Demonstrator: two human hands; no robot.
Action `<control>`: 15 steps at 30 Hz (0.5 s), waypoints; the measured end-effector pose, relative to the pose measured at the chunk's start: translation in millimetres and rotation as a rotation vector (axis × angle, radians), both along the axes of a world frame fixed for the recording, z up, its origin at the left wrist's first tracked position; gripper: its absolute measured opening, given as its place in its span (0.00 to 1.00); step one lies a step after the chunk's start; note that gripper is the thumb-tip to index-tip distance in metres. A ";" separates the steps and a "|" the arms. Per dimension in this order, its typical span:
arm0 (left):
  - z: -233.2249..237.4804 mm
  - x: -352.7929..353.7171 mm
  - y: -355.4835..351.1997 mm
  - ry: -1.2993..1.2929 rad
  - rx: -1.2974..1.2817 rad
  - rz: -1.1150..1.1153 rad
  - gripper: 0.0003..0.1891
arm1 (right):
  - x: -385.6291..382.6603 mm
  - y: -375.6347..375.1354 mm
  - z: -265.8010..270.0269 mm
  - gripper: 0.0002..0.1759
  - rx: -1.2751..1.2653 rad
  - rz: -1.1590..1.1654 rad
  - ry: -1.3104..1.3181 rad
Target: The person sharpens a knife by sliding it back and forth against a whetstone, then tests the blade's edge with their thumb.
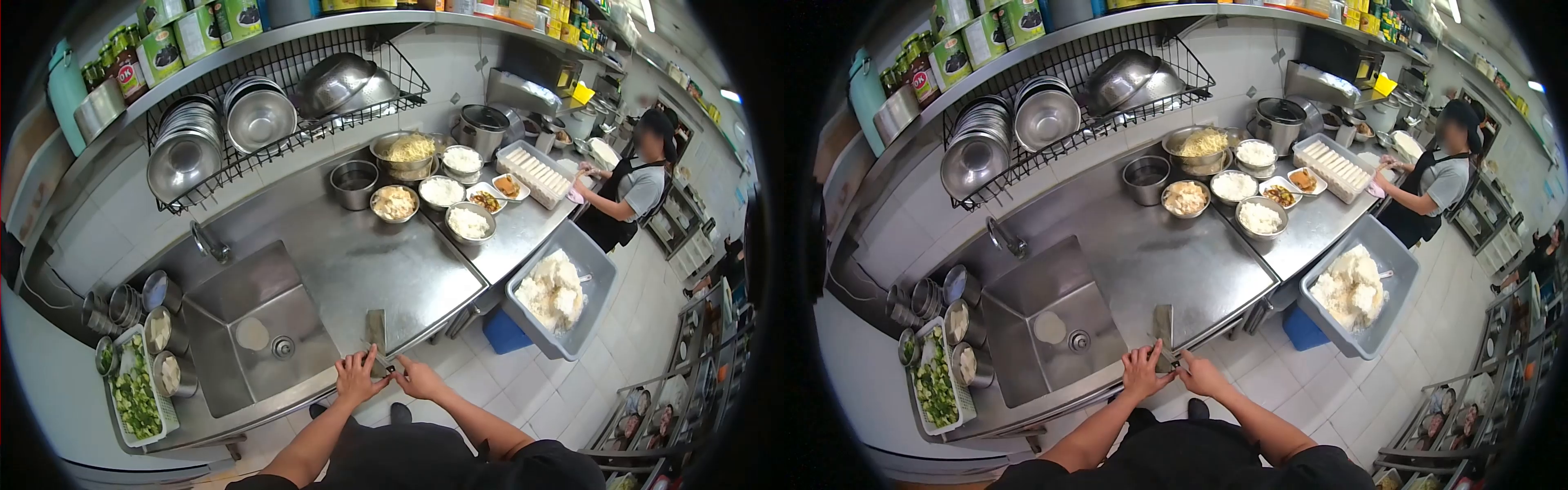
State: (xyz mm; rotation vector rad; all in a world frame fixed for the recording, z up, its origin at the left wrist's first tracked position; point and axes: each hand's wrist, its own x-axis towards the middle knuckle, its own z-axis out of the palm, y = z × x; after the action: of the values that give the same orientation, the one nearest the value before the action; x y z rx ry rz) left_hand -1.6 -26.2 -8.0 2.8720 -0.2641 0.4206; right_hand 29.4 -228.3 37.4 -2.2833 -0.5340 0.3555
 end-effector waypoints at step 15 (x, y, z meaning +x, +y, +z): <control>4.4 -1.4 1.0 0.033 0.057 -0.009 0.49 | -2.9 -141.1 341.9 0.16 1.801 0.453 -0.726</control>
State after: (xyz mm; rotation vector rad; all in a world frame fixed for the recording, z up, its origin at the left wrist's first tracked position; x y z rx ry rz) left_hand -3.0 -25.3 -3.6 2.9293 -0.2880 0.3698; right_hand 26.5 -369.4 379.3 -0.4353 -1.0839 -0.6115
